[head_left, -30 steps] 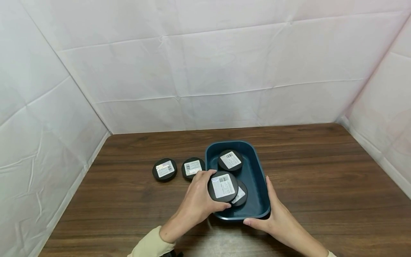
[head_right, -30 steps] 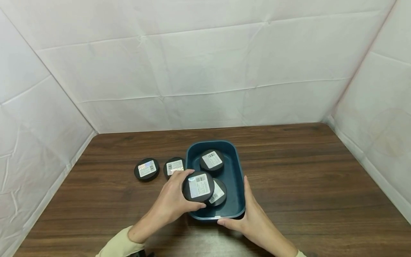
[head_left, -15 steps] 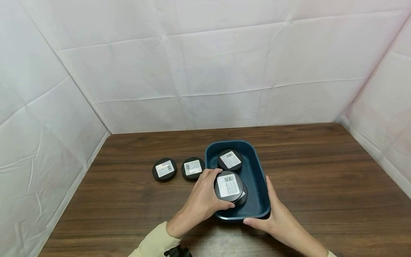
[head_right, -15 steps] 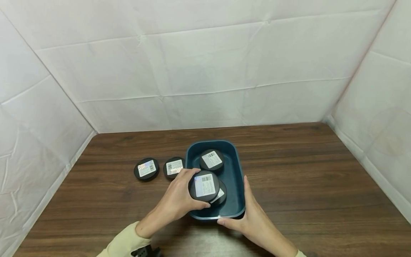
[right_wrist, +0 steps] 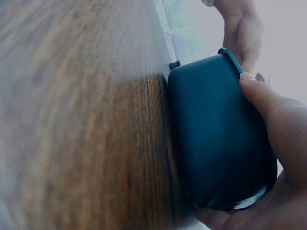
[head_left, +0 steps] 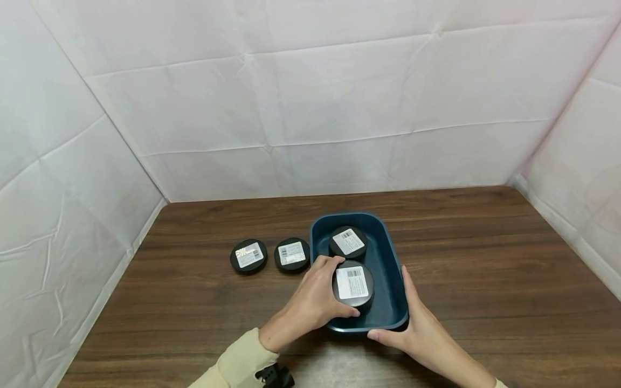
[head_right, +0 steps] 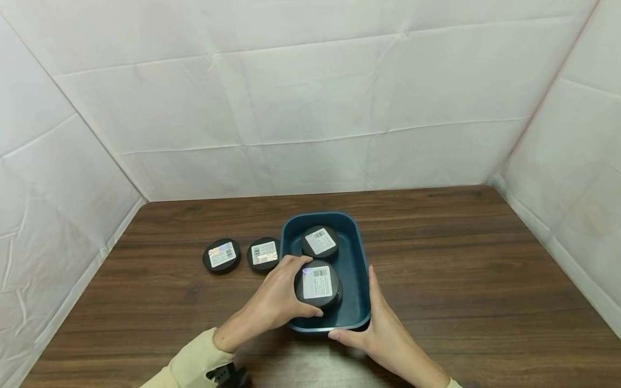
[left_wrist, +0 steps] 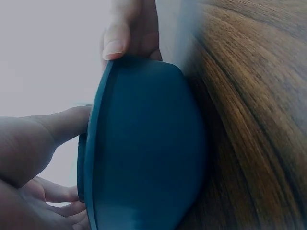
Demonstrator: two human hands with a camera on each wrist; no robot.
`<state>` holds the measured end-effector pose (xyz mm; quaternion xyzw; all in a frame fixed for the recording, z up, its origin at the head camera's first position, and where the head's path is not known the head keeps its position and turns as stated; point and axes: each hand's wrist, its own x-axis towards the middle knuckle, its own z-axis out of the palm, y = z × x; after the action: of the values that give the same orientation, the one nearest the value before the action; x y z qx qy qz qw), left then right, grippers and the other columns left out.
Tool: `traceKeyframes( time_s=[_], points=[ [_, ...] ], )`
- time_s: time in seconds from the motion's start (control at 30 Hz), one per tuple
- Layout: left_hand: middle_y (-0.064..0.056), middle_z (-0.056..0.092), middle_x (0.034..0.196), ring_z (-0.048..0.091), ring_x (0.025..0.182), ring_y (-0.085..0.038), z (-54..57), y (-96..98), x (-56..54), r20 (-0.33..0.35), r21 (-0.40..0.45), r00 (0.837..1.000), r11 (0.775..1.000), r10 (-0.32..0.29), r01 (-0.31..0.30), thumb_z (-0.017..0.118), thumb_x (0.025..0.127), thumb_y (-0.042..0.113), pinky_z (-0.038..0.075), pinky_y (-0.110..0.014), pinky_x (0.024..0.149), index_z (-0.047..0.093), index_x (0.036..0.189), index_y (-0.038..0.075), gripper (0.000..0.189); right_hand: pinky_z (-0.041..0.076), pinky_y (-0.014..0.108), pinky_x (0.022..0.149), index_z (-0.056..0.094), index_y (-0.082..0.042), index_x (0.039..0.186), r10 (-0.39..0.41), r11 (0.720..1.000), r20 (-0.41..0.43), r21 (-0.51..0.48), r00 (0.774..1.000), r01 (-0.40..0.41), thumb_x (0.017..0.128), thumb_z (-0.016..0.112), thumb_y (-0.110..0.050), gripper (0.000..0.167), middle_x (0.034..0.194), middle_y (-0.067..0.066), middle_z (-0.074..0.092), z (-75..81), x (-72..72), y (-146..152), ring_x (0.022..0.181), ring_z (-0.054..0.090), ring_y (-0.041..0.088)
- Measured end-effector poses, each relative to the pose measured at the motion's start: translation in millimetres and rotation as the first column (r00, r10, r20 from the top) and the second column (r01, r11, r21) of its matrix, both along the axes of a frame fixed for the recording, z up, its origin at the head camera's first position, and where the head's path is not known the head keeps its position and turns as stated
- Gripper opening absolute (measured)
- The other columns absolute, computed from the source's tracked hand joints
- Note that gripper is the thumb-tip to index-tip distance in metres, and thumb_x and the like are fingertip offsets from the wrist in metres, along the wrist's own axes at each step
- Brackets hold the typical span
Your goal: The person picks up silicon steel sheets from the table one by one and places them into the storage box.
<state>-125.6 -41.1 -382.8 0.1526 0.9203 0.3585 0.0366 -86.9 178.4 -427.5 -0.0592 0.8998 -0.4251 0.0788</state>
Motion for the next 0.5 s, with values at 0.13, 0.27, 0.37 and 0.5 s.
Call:
traceKeyframes(
  time_s=[0.13,0.27,0.37,0.5],
  points=[
    [-0.014,0.056,0.133,0.059,0.114,-0.026,-0.8,2.5,-0.2,-0.012,-0.026,1.0,1.0,-0.006,0.006,0.097,0.063,0.024,0.053,-0.042,0.101,0.052,0.141,0.001,0.093,0.041,0.067,0.107,-0.014,-0.017,0.161,-0.005,1.0,0.001,0.009,1.0,0.005,0.074,0.085,-0.054,0.137,0.166,0.026,0.012,-0.8,-0.3,0,0.141,0.039,0.047],
    [-0.015,0.055,0.134,0.058,0.114,-0.026,-0.4,5.8,-1.5,0.003,-0.034,1.0,0.999,0.006,-0.006,0.097,0.064,0.023,0.053,-0.042,0.101,0.051,0.142,0.001,0.093,0.042,0.066,0.106,-0.014,-0.018,0.161,-0.006,1.0,0.0,0.009,1.0,0.006,0.075,0.085,-0.054,0.136,0.166,0.026,0.014,-0.3,0.1,0,0.14,0.041,0.047],
    [-0.015,0.054,0.134,0.058,0.113,-0.026,-0.2,8.4,-1.8,0.004,-0.043,1.0,0.999,0.01,-0.01,0.097,0.064,0.022,0.054,-0.041,0.101,0.05,0.143,0.001,0.093,0.043,0.066,0.105,-0.013,-0.017,0.161,-0.008,1.0,-0.014,0.013,1.0,0.008,0.075,0.085,-0.054,0.136,0.165,0.026,0.016,-0.1,0.5,0,0.138,0.043,0.047],
    [-0.015,0.054,0.133,0.059,0.113,-0.025,-1.4,11.7,-0.8,0.0,-0.061,1.0,0.998,0.006,-0.006,0.096,0.065,0.021,0.055,-0.039,0.099,0.049,0.144,0.001,0.094,0.044,0.065,0.105,-0.013,-0.017,0.161,-0.009,1.0,-0.02,0.013,1.0,0.009,0.075,0.084,-0.054,0.135,0.165,0.026,0.018,-0.2,0.8,0,0.137,0.044,0.045]
  ],
)
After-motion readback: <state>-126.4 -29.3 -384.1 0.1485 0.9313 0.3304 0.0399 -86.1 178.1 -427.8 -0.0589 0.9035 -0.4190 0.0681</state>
